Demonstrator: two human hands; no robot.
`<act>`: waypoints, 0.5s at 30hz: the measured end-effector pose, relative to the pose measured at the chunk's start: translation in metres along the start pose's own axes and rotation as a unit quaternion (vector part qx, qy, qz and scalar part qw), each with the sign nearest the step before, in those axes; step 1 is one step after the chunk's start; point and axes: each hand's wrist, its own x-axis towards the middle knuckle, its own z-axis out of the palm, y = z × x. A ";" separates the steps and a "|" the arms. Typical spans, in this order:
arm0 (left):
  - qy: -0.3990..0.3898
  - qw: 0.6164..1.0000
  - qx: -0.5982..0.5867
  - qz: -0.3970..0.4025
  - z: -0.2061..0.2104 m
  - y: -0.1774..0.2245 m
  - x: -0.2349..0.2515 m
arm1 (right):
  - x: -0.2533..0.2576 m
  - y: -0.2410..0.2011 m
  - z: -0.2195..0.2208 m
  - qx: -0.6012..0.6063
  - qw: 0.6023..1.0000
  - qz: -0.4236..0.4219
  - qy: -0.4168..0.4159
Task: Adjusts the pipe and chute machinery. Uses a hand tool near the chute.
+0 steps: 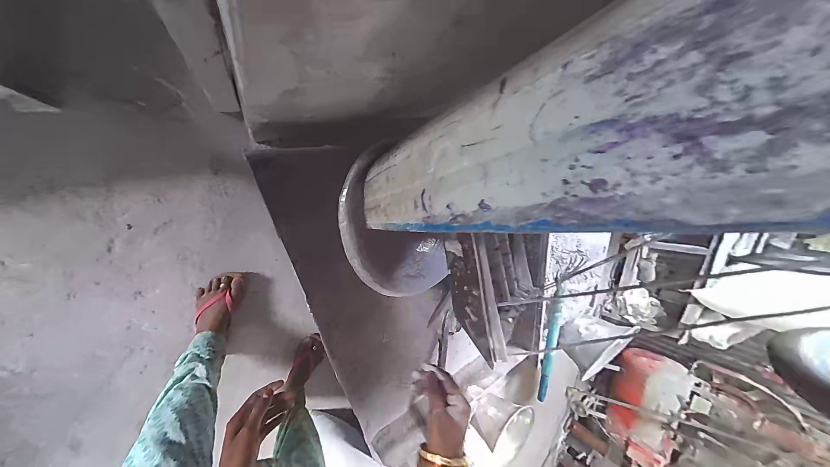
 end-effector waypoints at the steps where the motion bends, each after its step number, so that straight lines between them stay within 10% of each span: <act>1: -0.005 1.000 0.007 -0.005 0.000 0.003 -0.001 | 0.006 0.003 -0.017 -0.020 0.999 -0.005 0.040; 7: -0.028 0.999 0.043 -0.014 -0.002 0.008 -0.003 | 0.080 -0.034 -0.088 -0.185 0.939 -0.237 0.167; 15: -0.022 0.997 0.070 -0.011 -0.003 -0.004 0.000 | 0.259 -0.107 -0.060 -0.164 0.901 -0.400 -0.034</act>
